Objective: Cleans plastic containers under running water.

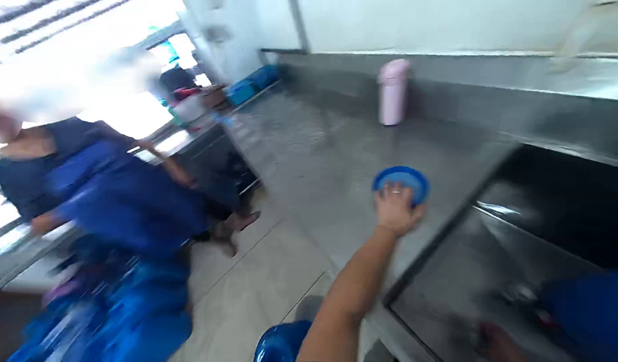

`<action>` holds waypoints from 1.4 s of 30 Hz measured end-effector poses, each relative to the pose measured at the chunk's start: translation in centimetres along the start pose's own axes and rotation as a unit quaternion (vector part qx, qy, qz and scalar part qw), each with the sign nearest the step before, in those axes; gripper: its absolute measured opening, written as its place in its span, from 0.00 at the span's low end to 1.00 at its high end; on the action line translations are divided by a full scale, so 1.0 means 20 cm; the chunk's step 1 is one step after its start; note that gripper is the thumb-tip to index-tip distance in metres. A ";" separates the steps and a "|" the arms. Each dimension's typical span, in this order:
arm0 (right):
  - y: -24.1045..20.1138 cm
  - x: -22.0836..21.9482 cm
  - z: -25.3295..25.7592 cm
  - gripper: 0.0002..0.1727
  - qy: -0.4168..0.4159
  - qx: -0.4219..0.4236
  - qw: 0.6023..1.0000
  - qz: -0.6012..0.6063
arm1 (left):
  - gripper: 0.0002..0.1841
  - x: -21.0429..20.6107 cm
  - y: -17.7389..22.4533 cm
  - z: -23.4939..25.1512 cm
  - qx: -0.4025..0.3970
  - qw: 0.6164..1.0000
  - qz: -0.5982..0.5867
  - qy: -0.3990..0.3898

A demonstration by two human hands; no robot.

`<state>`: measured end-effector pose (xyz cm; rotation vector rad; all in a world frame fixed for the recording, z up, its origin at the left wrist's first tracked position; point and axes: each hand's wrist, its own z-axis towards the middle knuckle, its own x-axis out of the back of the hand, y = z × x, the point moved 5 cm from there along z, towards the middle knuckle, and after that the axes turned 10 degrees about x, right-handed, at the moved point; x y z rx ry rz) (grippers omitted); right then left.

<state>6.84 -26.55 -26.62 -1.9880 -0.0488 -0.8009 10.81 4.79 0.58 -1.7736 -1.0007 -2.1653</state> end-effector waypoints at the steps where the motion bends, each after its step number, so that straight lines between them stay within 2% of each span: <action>1: -0.12 0.18 -0.01 0.34 0.032 -0.036 0.997 0.059 | 0.27 -0.01 -0.02 0.00 -0.007 1.000 0.003 0.023; 4: -0.61 0.82 -0.21 0.33 0.185 0.014 0.967 0.173 | 0.28 -0.04 -0.05 -0.01 -0.050 0.995 0.000 0.084; 6: -0.80 1.22 -0.42 0.26 0.307 0.058 0.936 0.164 | 0.30 -0.04 0.00 -0.03 -0.094 0.990 0.007 0.101; 8: -0.77 1.52 -0.63 0.16 0.423 0.079 0.892 0.137 | 0.31 -0.07 0.13 -0.10 -0.141 0.985 0.000 0.096; 11: -0.60 1.76 -0.72 0.15 0.509 0.078 0.838 0.181 | 0.28 -0.13 0.48 -0.27 -0.182 0.982 -0.044 0.030; 13: -0.50 1.81 -0.69 0.16 0.505 0.044 0.823 0.256 | 0.26 -0.21 0.82 -0.42 -0.232 0.966 -0.116 -0.010; 16: -0.44 1.83 -0.66 0.19 0.486 -0.017 0.849 0.206 | 0.25 -0.25 1.30 -0.62 -0.244 0.935 -0.230 -0.114; 18: -0.47 1.83 -0.64 0.19 0.448 -0.016 0.882 0.145 | 0.25 -0.30 1.54 -0.66 -0.145 0.902 -0.335 -0.230; 20: -0.50 1.83 -0.63 0.19 0.392 0.033 0.919 0.039 | 0.26 -0.39 1.71 -0.68 -0.012 0.834 -0.435 -0.340; 21: -0.50 1.83 -0.65 0.20 0.349 0.040 0.936 0.033 | 0.23 -0.42 1.77 -0.69 0.021 0.809 -0.456 -0.371; 22: -0.44 1.84 -0.68 0.22 0.338 0.037 0.937 0.079 | 0.21 -0.44 1.80 -0.68 0.011 0.816 -0.442 -0.371; 23: -0.37 1.85 -0.74 0.26 0.326 0.034 0.940 0.095 | 0.18 -0.46 1.80 -0.66 -0.022 0.851 -0.394 -0.347; 24: -0.30 1.85 -0.83 0.31 0.300 0.028 0.952 0.062 | 0.18 -0.47 1.79 -0.64 -0.064 0.892 -0.325 -0.307; 25: -0.21 1.85 -0.92 0.34 0.294 0.015 0.956 -0.018 | 0.18 -0.48 1.79 -0.63 -0.097 0.923 -0.253 -0.272; 27: -0.08 1.81 -1.03 0.27 0.273 -0.055 0.944 -0.177 | 0.20 -0.51 1.82 -0.65 -0.146 0.953 -0.126 -0.232; 28: -0.08 1.79 -1.05 0.23 0.262 -0.089 0.935 -0.221 | 0.22 -0.54 1.85 -0.67 -0.164 0.957 -0.063 -0.231; 30: -0.13 1.76 -1.07 0.19 0.282 -0.099 0.922 -0.245 | 0.22 -0.56 1.89 -0.70 -0.175 0.955 0.026 -0.239; 36: -0.13 1.77 -1.06 0.22 0.292 -0.088 0.925 -0.226 | 0.21 -0.57 1.92 -0.65 -0.113 0.962 0.065 -0.241; 39: -0.16 1.76 -1.06 0.23 0.287 -0.110 0.925 -0.222 | 0.19 -0.59 1.96 -0.66 -0.198 0.946 0.069 -0.245; 42: -0.17 1.75 -1.07 0.21 0.297 -0.116 0.920 -0.228 | 0.19 -0.58 2.01 -0.71 -0.277 0.919 0.140 -0.244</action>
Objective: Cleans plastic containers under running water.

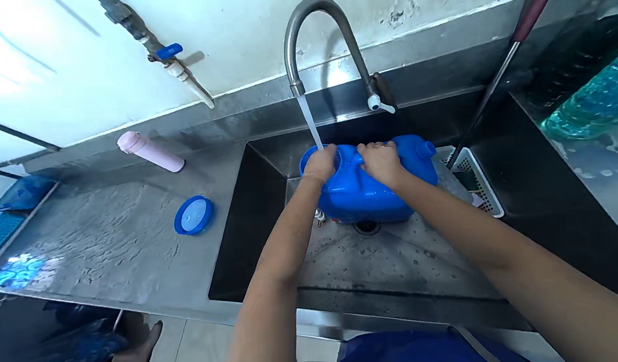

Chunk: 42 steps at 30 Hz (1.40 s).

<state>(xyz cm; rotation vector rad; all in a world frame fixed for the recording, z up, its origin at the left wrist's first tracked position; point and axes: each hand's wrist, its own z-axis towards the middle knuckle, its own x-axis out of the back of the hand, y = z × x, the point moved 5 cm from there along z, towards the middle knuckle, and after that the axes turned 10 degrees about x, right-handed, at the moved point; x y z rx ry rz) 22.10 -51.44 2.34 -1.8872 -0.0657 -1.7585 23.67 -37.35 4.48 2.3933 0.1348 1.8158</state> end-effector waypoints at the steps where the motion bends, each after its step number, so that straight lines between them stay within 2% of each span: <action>1: 0.00 0.00 0.00 0.21 0.011 0.004 1.000 0.002 | 0.19 0.02 0.01 -0.01 0.006 0.999 0.030 -0.008; 4: 0.01 0.00 0.01 0.22 0.019 0.003 1.000 0.001 | 0.22 0.14 0.03 -0.06 0.067 0.993 0.086 -0.046; 6: 0.01 0.00 0.01 0.22 0.021 -0.001 1.000 -0.004 | 0.23 0.22 0.03 -0.07 0.097 0.990 0.080 -0.067; 9: 0.02 -0.02 0.01 0.22 0.030 0.000 0.999 -0.013 | 0.26 0.30 0.05 -0.09 0.069 0.996 0.042 -0.037; 11: 0.02 -0.03 0.02 0.21 0.035 -0.005 0.999 -0.019 | 0.29 0.29 0.04 -0.07 0.031 0.999 -0.007 -0.030; 13: 0.02 -0.03 0.02 0.20 0.051 -0.003 0.998 -0.022 | 0.29 0.24 -0.01 -0.03 0.035 0.984 -0.167 -0.051; 15: 0.01 -0.03 0.01 0.19 0.066 -0.003 0.998 -0.022 | 0.22 0.19 -0.06 -0.04 0.090 0.912 -0.392 -0.077; 17: 0.01 -0.03 0.01 0.20 0.055 -0.010 0.998 -0.024 | 0.21 0.14 -0.09 -0.05 0.139 0.823 -0.546 -0.072; 20: 0.02 -0.04 0.02 0.20 0.047 -0.014 0.999 -0.019 | 0.19 0.07 -0.13 -0.05 0.132 0.735 -0.664 -0.044; 22: 0.02 -0.04 0.01 0.20 0.040 -0.017 0.999 -0.022 | 0.13 0.02 -0.14 -0.01 0.126 0.715 -0.687 -0.024; 24: 0.02 -0.03 0.01 0.20 0.040 -0.017 0.999 -0.024 | 0.11 0.03 -0.13 -0.01 0.147 0.718 -0.680 -0.022; 26: 0.01 -0.03 0.01 0.20 0.045 -0.014 0.999 -0.018 | 0.16 0.06 -0.15 -0.01 0.153 0.742 -0.652 -0.016; 29: 0.00 -0.03 0.00 0.20 0.038 -0.015 0.999 -0.021 | 0.18 0.14 -0.17 -0.02 0.144 0.827 -0.543 -0.035; 31: -0.01 -0.03 -0.01 0.19 0.070 0.000 0.997 -0.020 | 0.18 0.22 -0.16 -0.02 0.079 0.906 -0.413 -0.054; 33: -0.01 -0.04 -0.02 0.20 0.078 0.004 0.997 -0.022 | 0.23 0.26 -0.14 -0.02 0.030 0.956 -0.288 -0.048; 35: -0.01 -0.04 -0.02 0.20 0.076 0.003 0.997 -0.027 | 0.21 0.25 -0.11 -0.02 0.074 0.948 -0.300 -0.080; 37: -0.01 -0.04 -0.02 0.20 0.075 0.001 0.997 -0.030 | 0.24 0.24 -0.11 -0.02 0.123 0.891 -0.419 -0.121; 39: -0.01 -0.04 -0.02 0.20 0.070 -0.006 0.997 -0.024 | 0.18 0.22 -0.11 -0.03 0.121 0.842 -0.506 -0.144; 42: -0.01 -0.04 -0.01 0.20 0.074 -0.009 0.997 -0.025 | 0.20 0.16 -0.11 -0.03 0.156 0.804 -0.558 -0.137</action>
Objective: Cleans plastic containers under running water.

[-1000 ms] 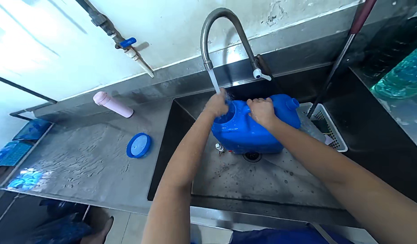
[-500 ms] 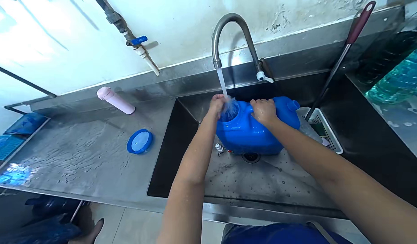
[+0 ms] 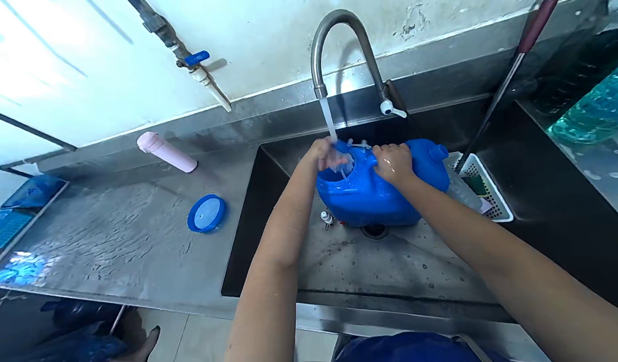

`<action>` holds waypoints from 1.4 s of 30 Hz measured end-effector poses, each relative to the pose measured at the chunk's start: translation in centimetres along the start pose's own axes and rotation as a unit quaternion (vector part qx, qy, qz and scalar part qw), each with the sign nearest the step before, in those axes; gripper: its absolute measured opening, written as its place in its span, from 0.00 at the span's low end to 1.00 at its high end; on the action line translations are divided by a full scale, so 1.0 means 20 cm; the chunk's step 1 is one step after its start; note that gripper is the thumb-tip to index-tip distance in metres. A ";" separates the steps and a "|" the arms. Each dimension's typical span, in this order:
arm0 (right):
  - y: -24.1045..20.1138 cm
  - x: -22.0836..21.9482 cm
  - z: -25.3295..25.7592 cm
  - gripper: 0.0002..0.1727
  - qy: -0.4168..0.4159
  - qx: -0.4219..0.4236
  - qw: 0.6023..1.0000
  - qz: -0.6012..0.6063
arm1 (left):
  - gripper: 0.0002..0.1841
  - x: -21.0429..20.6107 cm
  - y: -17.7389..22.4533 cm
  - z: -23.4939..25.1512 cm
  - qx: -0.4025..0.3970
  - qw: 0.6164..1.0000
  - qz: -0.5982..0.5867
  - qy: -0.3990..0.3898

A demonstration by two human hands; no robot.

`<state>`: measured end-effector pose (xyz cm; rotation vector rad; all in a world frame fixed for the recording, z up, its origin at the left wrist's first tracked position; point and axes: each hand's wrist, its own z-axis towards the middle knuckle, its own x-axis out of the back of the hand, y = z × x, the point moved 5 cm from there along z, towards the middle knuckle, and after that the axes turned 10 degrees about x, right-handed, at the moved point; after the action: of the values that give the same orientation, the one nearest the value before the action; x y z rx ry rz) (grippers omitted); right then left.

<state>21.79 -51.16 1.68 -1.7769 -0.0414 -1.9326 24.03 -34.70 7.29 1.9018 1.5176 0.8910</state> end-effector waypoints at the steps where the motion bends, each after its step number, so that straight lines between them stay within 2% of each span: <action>1: 0.00 0.00 0.00 0.21 0.000 -0.002 1.000 0.003 | 0.21 0.00 -0.01 0.01 0.003 1.000 -0.006 -0.015; 4: -0.01 0.00 -0.01 0.19 0.010 -0.001 1.000 0.002 | 0.19 0.02 -0.01 0.02 0.007 0.999 -0.031 -0.020; 6: 0.00 -0.01 0.00 0.23 -0.041 -0.020 0.999 0.022 | 0.17 0.03 -0.01 0.00 0.030 0.998 -0.055 0.017; 8: 0.02 0.03 0.07 0.27 -0.067 -0.029 0.990 0.117 | 0.20 0.06 0.00 -0.01 0.037 0.998 -0.028 0.041; 11: -0.12 0.17 0.18 0.19 0.009 0.024 0.948 0.317 | 0.20 0.07 -0.06 0.01 -0.032 0.994 0.056 0.086; 13: -0.29 0.23 0.26 0.15 0.005 0.026 0.915 0.403 | 0.19 0.04 -0.11 0.00 -0.105 0.973 0.167 0.121; 15: -0.40 0.21 0.36 0.15 -0.001 -0.002 0.887 0.461 | 0.19 -0.02 -0.15 -0.04 -0.144 0.936 0.291 0.133; 17: -0.44 0.15 0.46 0.17 0.011 -0.037 0.864 0.502 | 0.21 -0.05 -0.17 -0.05 -0.154 0.913 0.357 0.124; 19: -0.45 0.10 0.51 0.22 0.029 -0.063 0.845 0.531 | 0.21 -0.04 -0.15 -0.06 -0.142 0.912 0.372 0.102; 21: -0.51 0.10 0.48 0.29 -0.011 -0.076 0.827 0.557 | 0.22 -0.02 -0.13 -0.08 -0.125 0.932 0.330 0.088; 22: -0.54 0.14 0.45 0.29 -0.039 -0.052 0.841 0.537 | 0.21 -0.01 -0.12 -0.08 -0.106 0.951 0.278 0.081; 23: -0.53 0.19 0.41 0.25 -0.039 -0.008 0.881 0.471 | 0.21 0.00 -0.11 -0.08 -0.079 0.974 0.200 0.066; 25: -0.36 0.30 0.38 0.16 0.019 0.068 0.949 0.307 | 0.22 -0.01 -0.08 -0.05 -0.033 0.999 0.006 0.016; 26: -0.20 0.32 0.38 0.18 0.067 0.080 0.963 0.248 | 0.23 -0.01 -0.05 -0.04 -0.029 0.999 -0.041 -0.006; 27: -0.02 0.31 0.39 0.25 0.104 0.048 0.969 0.217 | 0.22 -0.01 -0.02 -0.03 -0.043 0.998 -0.036 -0.008; 28: 0.14 0.28 0.38 0.33 0.121 -0.022 0.967 0.224 | 0.22 -0.01 0.02 -0.04 -0.066 0.998 0.015 0.016; 29: 0.26 0.24 0.38 0.37 0.132 -0.108 0.945 0.279 | 0.23 -0.01 0.05 -0.06 -0.096 0.988 0.105 0.055; 30: 0.33 0.18 0.37 0.35 0.149 -0.192 0.896 0.372 | 0.24 -0.02 0.07 -0.10 -0.127 0.968 0.198 0.090; 31: 0.34 0.12 0.37 0.25 0.155 -0.248 0.826 0.482 | 0.24 -0.03 0.08 -0.12 -0.160 0.944 0.264 0.116; 32: 0.33 0.08 0.36 0.23 0.137 -0.269 0.739 0.602 | 0.23 -0.04 0.07 -0.15 -0.195 0.923 0.302 0.135; 33: 0.32 0.06 0.35 0.22 0.130 -0.275 0.687 0.660 | 0.22 -0.04 0.04 -0.20 -0.226 0.906 0.324 0.149; 34: 0.32 0.05 0.35 0.21 0.113 -0.263 0.687 0.668 | 0.22 -0.02 0.01 -0.24 -0.254 0.891 0.338 0.166; 35: 0.30 0.06 0.33 0.20 0.080 -0.235 0.730 0.637 | 0.21 0.01 -0.04 -0.29 -0.280 0.876 0.344 0.188; 37: 0.23 0.09 0.24 0.27 -0.037 -0.130 0.864 0.485 | 0.20 0.10 -0.21 -0.38 -0.320 0.857 0.329 0.234; 38: 0.18 0.10 0.20 0.32 -0.099 -0.058 0.912 0.393 | 0.18 0.16 -0.33 -0.41 -0.333 0.851 0.314 0.256; 39: 0.12 0.10 0.17 0.32 -0.149 0.002 0.944 0.294 | 0.17 0.21 -0.46 -0.44 -0.330 0.850 0.306 0.274; 40: 0.08 0.07 0.14 0.30 -0.177 0.035 0.963 0.199 | 0.16 0.24 -0.61 -0.45 -0.302 0.857 0.309 0.281; 42: 0.02 0.04 0.08 0.29 -0.177 0.040 0.982 0.059 | 0.17 0.27 -0.90 -0.46 -0.193 0.881 0.351 0.251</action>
<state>23.37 -51.26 2.45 -1.9981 -0.1321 -1.4935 6.54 -25.47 0.40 2.0031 0.7415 1.9689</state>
